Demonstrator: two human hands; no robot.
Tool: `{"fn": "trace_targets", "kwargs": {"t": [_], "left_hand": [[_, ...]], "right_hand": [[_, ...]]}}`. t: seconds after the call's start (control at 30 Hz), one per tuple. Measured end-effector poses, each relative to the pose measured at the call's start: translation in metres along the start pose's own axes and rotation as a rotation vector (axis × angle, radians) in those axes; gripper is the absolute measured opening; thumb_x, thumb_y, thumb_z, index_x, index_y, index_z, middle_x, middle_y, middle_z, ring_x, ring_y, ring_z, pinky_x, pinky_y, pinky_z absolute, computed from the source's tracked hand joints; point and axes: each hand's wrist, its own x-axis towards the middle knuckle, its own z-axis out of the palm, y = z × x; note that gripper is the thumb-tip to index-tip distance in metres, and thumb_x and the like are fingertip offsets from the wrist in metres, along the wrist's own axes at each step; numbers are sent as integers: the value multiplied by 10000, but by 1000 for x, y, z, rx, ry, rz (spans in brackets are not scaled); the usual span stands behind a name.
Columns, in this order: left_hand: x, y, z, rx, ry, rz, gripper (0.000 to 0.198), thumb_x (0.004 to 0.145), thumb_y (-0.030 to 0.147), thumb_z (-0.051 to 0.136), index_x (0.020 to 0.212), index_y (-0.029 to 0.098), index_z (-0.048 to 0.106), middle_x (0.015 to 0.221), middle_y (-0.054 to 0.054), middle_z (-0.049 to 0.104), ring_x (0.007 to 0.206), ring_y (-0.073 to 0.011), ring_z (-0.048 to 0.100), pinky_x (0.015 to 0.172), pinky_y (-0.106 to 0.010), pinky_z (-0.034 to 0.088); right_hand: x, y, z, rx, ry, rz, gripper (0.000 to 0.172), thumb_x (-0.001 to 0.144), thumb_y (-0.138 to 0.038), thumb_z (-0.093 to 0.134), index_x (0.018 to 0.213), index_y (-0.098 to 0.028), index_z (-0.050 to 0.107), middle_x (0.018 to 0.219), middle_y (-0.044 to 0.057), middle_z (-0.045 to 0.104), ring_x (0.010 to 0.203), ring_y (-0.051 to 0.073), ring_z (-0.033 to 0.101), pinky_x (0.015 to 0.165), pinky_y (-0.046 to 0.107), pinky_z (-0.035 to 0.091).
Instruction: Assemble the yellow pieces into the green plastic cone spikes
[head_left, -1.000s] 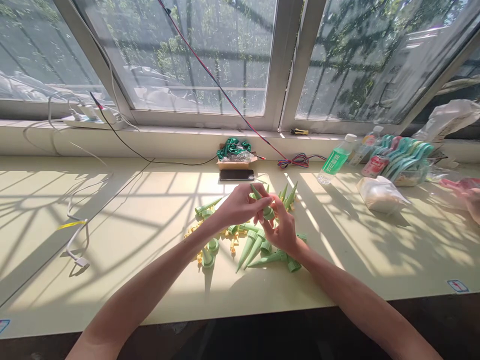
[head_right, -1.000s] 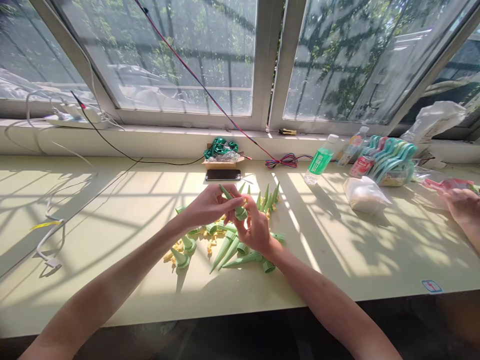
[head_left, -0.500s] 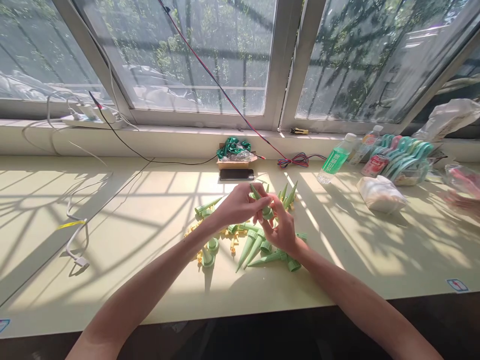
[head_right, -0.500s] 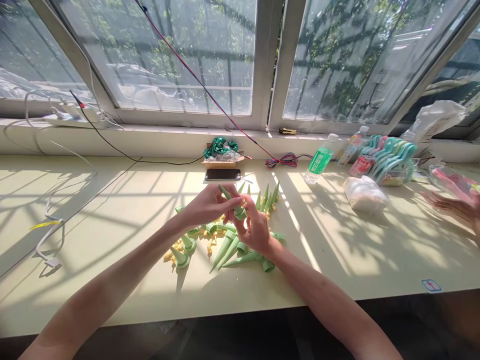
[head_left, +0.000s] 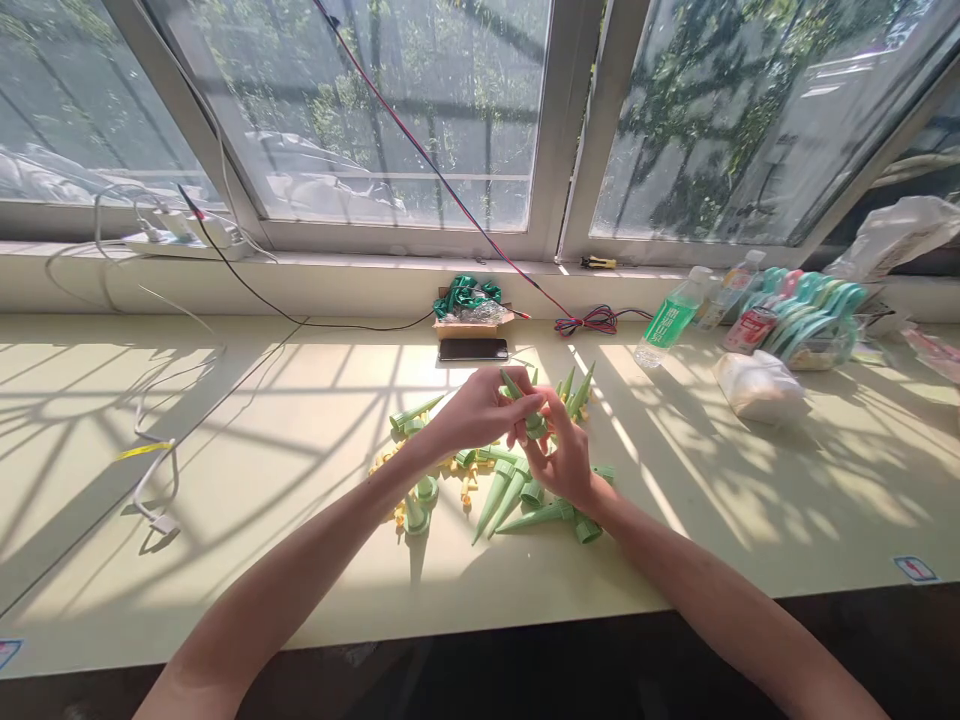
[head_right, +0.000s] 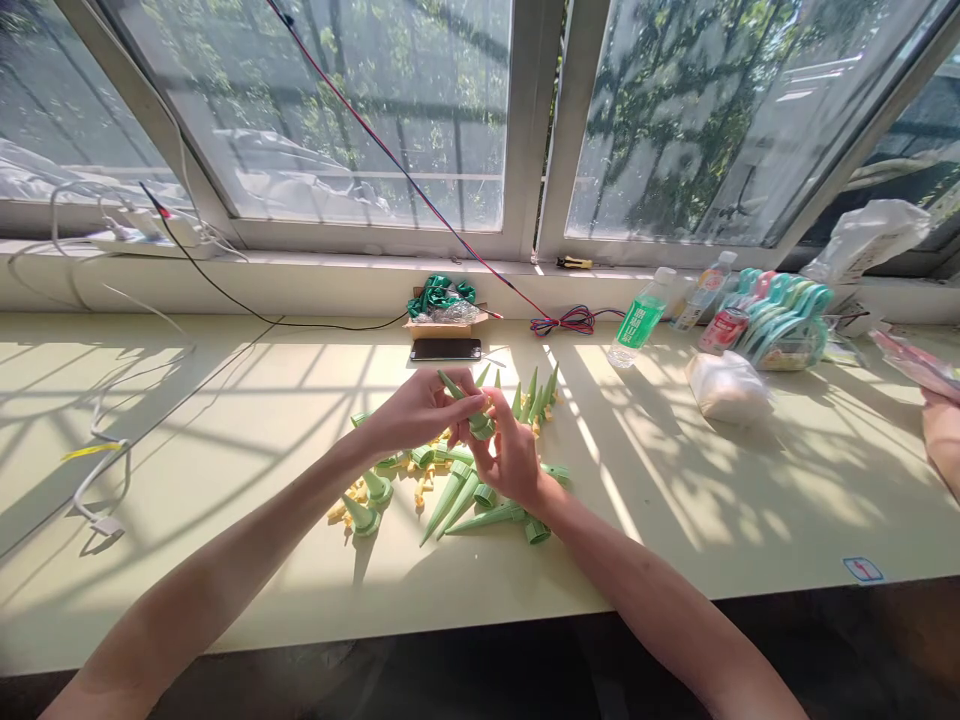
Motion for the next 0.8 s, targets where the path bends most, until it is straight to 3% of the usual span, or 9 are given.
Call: {"fn": "trace_targets", "kwargs": {"t": [0.5, 0.8], "left_hand": [[2, -1, -1, -35, -10, 38, 274, 861, 390, 649, 890, 119, 623, 623, -13, 644, 490, -115, 624, 419, -189, 480], [2, -3, -5, -63, 28, 49, 293, 844, 407, 668, 898, 126, 604, 586, 15, 591, 498, -112, 613, 457, -202, 494]], "right_hand": [[1, 4, -1, -79, 107, -42, 485, 862, -299, 601, 1313, -209, 450, 823, 23, 658, 555, 114, 602, 456, 207, 511], [1, 5, 1, 18, 67, 27, 551, 866, -324, 650, 1353, -239, 406, 817, 1, 632, 575, 102, 607, 420, 173, 476]]}}
